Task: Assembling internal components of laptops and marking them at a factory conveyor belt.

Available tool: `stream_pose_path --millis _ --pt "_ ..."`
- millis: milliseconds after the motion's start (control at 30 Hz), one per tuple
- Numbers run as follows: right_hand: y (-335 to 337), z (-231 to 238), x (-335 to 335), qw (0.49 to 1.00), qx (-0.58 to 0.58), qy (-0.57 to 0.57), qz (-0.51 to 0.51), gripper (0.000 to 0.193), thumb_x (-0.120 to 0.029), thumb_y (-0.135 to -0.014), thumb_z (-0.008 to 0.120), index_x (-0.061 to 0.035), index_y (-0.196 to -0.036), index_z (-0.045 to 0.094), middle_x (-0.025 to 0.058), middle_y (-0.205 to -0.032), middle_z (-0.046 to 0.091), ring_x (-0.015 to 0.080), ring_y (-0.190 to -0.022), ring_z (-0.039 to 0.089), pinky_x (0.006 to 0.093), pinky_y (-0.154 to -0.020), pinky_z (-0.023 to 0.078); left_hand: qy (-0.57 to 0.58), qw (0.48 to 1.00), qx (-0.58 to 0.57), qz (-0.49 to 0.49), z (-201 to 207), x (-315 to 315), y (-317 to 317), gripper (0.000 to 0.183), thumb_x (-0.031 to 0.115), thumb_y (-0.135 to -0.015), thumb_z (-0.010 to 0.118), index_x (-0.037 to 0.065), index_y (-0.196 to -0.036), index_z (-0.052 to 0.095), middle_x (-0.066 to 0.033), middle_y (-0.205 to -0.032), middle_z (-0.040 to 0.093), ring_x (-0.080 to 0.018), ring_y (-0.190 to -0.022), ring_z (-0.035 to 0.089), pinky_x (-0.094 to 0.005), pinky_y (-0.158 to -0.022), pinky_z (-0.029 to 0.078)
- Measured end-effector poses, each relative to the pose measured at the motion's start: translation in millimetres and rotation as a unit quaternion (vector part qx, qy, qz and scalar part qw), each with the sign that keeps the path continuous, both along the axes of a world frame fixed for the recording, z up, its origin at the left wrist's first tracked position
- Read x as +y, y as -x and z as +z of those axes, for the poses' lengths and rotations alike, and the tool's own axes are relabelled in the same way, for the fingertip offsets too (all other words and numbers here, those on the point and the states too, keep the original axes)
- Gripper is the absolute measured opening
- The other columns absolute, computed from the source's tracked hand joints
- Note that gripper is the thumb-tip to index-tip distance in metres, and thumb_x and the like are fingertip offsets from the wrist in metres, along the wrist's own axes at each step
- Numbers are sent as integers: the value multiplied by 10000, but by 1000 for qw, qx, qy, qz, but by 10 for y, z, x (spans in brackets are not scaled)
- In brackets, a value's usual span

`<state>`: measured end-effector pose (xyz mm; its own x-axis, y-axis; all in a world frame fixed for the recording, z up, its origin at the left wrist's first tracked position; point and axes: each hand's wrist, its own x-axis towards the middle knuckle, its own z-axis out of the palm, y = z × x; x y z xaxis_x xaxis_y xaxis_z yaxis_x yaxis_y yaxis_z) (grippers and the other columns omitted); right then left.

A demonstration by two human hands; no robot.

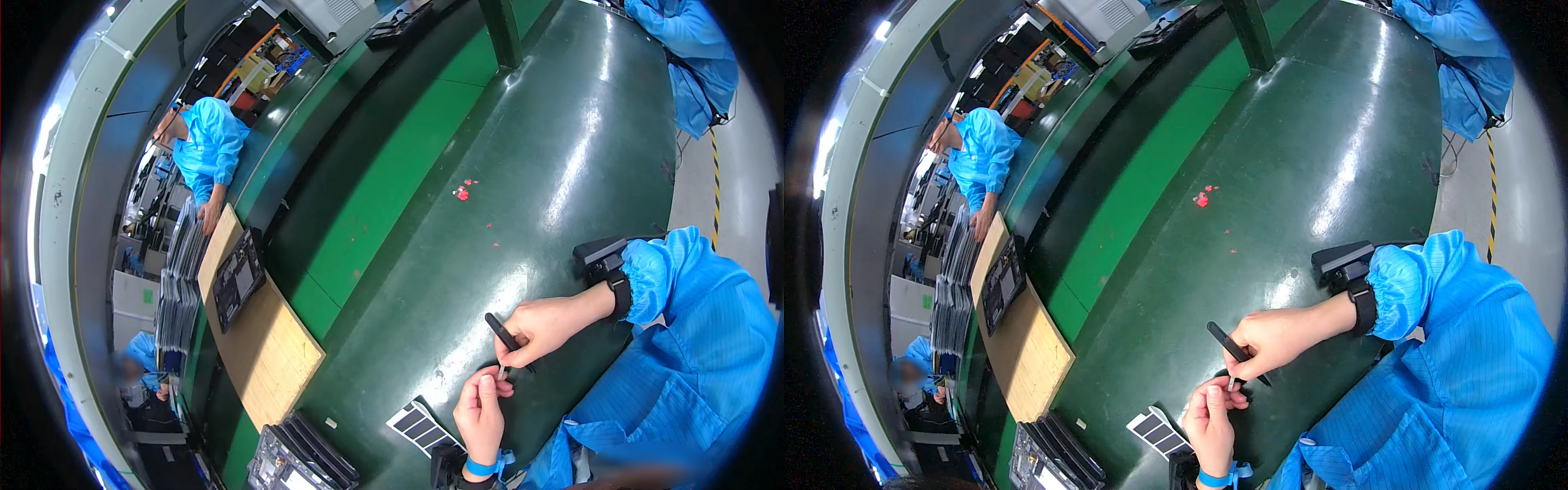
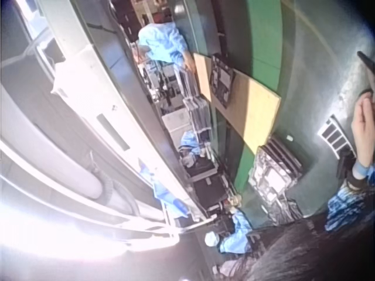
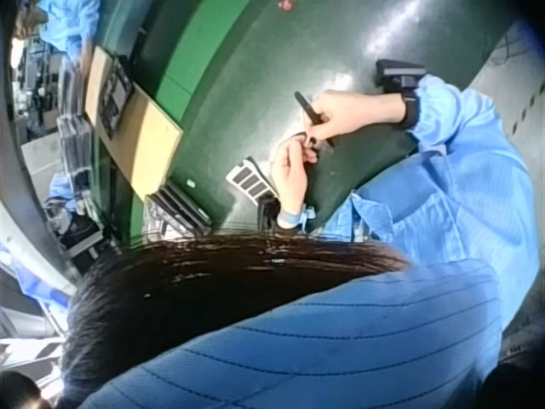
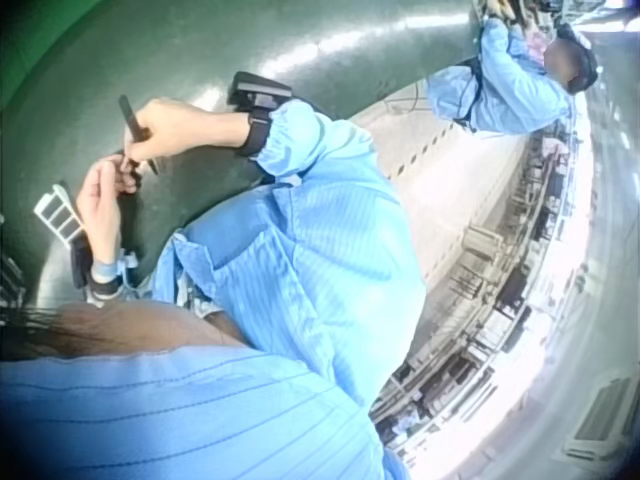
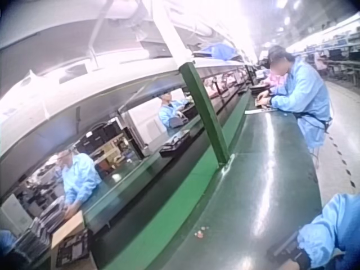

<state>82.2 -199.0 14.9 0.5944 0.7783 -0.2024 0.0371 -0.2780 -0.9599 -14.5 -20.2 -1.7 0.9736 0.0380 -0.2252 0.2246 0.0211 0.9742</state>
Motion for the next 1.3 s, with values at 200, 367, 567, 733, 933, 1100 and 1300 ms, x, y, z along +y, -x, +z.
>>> stream_pose_path --millis 200,367,567,733,933,1100,1300 --pt "-12 -6 6 1000 3 8 7 162 -174 -834 602 -22 -879 634 15 -672 614 57 -572 526 251 -513 415 -23 999 17 -21 -19 -8 15 132 68 -895 567 -39 -971 578 -67 -814 625 -100 -687 593 -236 -640 513" --pt "2 -33 12 999 27 8 20 160 -168 -836 603 -17 -877 636 18 -686 622 55 -588 537 251 -526 427 -16 999 17 -24 -30 7 20 132 63 -886 579 -38 -971 580 -62 -810 626 -98 -687 593 -231 -639 511" --pt "15 -25 2 999 34 -8 26 159 -165 -844 596 -15 -877 634 17 -695 623 56 -601 539 251 -532 428 24 999 25 -28 -7 17 15 138 48 -894 556 -45 -992 584 -82 -865 636 -107 -703 595 -234 -659 507" --pt "18 -54 2 998 52 -7 19 153 -157 -844 595 -13 -889 624 11 -703 611 54 -616 527 243 -547 426 30 999 27 -34 -7 34 17 154 44 -899 543 -46 -1016 585 -91 -883 639 -112 -710 593 -239 -669 504" --pt "6 -64 15 994 104 9 22 141 -143 -848 589 -13 -890 622 13 -722 614 51 -626 531 238 -552 429 33 998 32 -32 -7 43 21 169 40 -901 532 -50 -1034 585 -95 -883 639 -119 -712 593 -247 -669 504" --pt "12 -43 9 994 105 18 15 137 -142 -853 584 -15 -887 622 11 -717 612 46 -634 532 237 -553 429 28 999 32 -31 -1 36 18 172 46 -902 535 -52 -1032 590 -100 -882 640 -120 -715 592 -249 -668 504" --pt "9 -48 14 997 71 8 37 137 -146 -851 589 -16 -881 623 7 -712 613 53 -630 537 241 -558 433 -9 999 28 -30 -34 24 32 145 91 -890 586 -38 -955 598 -60 -790 624 -102 -681 584 -224 -631 493"
